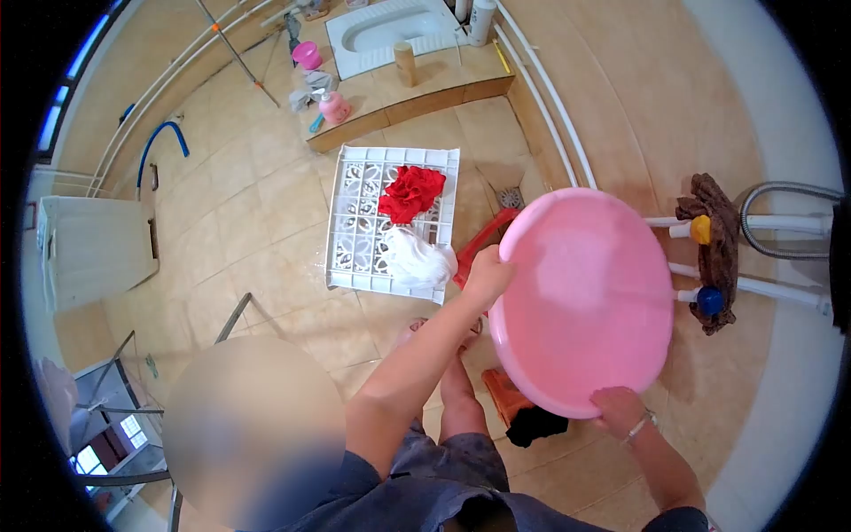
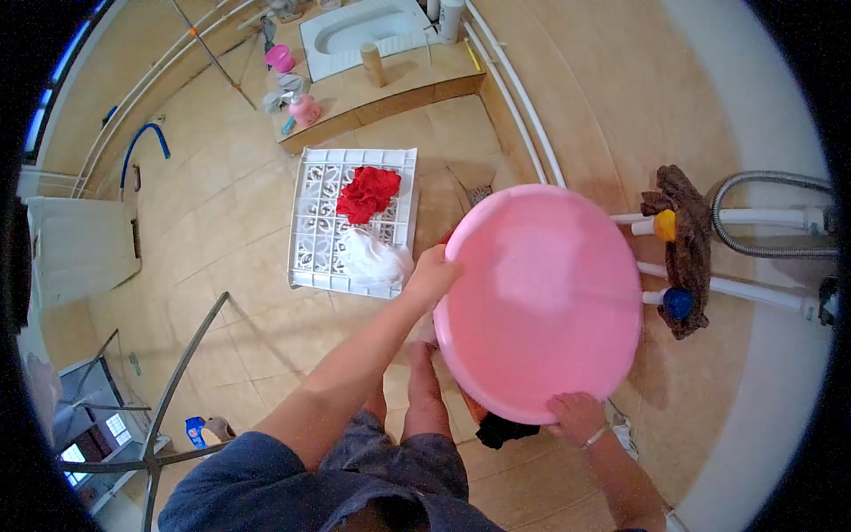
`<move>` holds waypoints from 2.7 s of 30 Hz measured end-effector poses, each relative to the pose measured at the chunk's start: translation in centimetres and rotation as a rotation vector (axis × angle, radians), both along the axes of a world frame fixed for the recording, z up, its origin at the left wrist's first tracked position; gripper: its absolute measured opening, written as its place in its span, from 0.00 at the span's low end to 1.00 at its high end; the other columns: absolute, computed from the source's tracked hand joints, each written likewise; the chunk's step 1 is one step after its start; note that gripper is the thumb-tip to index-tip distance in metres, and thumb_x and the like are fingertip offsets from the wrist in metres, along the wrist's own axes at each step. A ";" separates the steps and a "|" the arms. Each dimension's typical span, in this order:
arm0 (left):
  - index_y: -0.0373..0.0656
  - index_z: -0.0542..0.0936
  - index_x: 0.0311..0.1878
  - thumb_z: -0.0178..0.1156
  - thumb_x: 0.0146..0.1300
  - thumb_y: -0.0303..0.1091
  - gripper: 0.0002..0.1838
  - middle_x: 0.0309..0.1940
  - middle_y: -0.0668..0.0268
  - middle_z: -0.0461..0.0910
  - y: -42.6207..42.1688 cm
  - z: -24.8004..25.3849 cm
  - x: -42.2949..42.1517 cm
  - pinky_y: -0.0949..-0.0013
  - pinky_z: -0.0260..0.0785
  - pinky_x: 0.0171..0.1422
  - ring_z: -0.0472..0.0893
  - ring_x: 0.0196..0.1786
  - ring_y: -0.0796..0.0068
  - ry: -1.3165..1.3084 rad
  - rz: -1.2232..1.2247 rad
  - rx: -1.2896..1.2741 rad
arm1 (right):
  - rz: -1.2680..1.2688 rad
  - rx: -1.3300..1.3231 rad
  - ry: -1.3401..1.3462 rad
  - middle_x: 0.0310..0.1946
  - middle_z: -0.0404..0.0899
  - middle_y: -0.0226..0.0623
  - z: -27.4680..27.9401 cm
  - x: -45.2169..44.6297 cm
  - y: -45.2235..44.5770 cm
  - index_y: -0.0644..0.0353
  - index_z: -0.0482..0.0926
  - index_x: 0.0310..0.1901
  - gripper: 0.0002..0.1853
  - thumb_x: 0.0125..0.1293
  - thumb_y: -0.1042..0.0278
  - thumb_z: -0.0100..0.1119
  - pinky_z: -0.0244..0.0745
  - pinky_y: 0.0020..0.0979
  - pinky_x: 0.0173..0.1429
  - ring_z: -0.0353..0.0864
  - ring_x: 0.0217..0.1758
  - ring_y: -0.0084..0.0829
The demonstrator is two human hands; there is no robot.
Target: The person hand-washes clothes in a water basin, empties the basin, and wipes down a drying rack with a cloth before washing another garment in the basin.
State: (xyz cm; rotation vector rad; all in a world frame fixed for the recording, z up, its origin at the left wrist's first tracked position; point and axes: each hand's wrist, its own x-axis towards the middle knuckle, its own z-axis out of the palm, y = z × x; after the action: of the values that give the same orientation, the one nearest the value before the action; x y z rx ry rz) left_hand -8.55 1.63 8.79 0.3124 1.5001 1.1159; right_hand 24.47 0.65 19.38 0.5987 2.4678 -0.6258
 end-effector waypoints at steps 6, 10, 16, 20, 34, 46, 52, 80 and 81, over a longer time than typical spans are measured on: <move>0.29 0.71 0.36 0.51 0.45 0.24 0.13 0.29 0.57 0.75 0.1 0.2 -1.1 0.64 0.71 0.33 0.76 0.29 0.66 -0.485 -0.053 -0.282 | -0.178 0.164 0.150 0.20 0.74 0.33 10.9 -4.1 2.7 0.53 0.74 0.23 0.12 0.33 0.62 0.63 0.68 0.37 0.36 0.75 0.27 0.35; 0.37 0.71 0.32 0.50 0.48 0.30 0.09 0.22 0.64 0.72 -1.3 -3.6 0.3 0.71 0.66 0.18 0.73 0.20 0.71 -0.684 -0.114 -0.353 | -0.252 0.202 0.207 0.16 0.72 0.35 12.6 -6.3 4.4 0.54 0.74 0.20 0.08 0.35 0.65 0.61 0.68 0.34 0.28 0.74 0.21 0.37; 0.48 0.66 0.23 0.50 0.49 0.36 0.05 0.15 0.73 0.66 -3.5 -6.8 1.7 0.81 0.52 0.09 0.63 0.11 0.82 -0.886 -0.259 -0.548 | -0.323 0.154 0.249 0.12 0.70 0.38 14.1 -10.6 6.6 0.58 0.72 0.15 0.08 0.37 0.66 0.59 0.67 0.34 0.23 0.72 0.17 0.40; 0.48 0.66 0.22 0.50 0.49 0.37 0.07 0.13 0.73 0.65 -3.2 -4.8 2.5 0.83 0.48 0.08 0.61 0.10 0.82 -0.839 -0.218 -0.528 | -0.250 0.217 0.175 0.11 0.68 0.40 15.6 -11.3 6.7 0.59 0.71 0.13 0.08 0.37 0.68 0.59 0.65 0.33 0.20 0.70 0.15 0.40; 0.30 0.70 0.40 0.53 0.47 0.31 0.17 0.30 0.56 0.75 2.0 3.3 -2.2 0.72 0.71 0.36 0.76 0.32 0.69 -0.273 -0.147 0.000 | -0.167 0.207 0.094 0.22 0.68 0.30 8.1 -3.4 -0.2 0.52 0.70 0.25 0.15 0.32 0.64 0.63 0.64 0.32 0.35 0.71 0.29 0.34; 0.47 0.73 0.42 0.60 0.46 0.47 0.21 0.43 0.59 0.70 -3.6 -4.1 -6.6 0.61 0.63 0.45 0.69 0.47 0.64 0.884 -0.545 0.144 | -0.341 0.401 0.096 0.33 0.68 0.33 -9.4 -1.3 -4.1 0.53 0.70 0.34 0.19 0.34 0.70 0.60 0.60 0.36 0.46 0.67 0.42 0.36; 0.51 0.70 0.46 0.63 0.41 0.38 0.25 0.52 0.58 0.64 -9.1 -5.7 -8.1 0.53 0.60 0.48 0.62 0.55 0.56 1.468 -0.647 -0.111 | -0.435 0.160 -0.020 0.45 0.67 0.35 -6.2 -2.6 -3.2 0.55 0.70 0.41 0.25 0.35 0.69 0.64 0.56 0.40 0.55 0.62 0.52 0.38; 0.42 0.67 0.46 0.42 0.59 0.51 0.22 0.43 0.61 0.71 -18.9 5.0 2.3 0.64 0.63 0.51 0.72 0.44 0.65 -0.850 0.360 -0.169 | -0.449 -0.237 1.152 0.38 0.68 0.37 -2.6 -22.2 -10.4 0.55 0.68 0.32 0.18 0.37 0.71 0.65 0.65 0.35 0.44 0.69 0.41 0.37; 0.42 0.68 0.45 0.43 0.59 0.50 0.21 0.42 0.61 0.71 -19.0 5.1 1.9 0.64 0.63 0.50 0.72 0.44 0.65 -0.740 0.284 -0.175 | -0.456 -0.236 1.151 0.38 0.68 0.37 -2.3 -22.0 -10.8 0.55 0.68 0.32 0.18 0.37 0.71 0.65 0.65 0.35 0.44 0.69 0.41 0.37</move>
State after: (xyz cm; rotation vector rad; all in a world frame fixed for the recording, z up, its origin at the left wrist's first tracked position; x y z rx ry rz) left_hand -6.62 -17.39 13.92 -0.4156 0.9746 1.1378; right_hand 2.47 -10.12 17.07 0.8689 3.1727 -1.8237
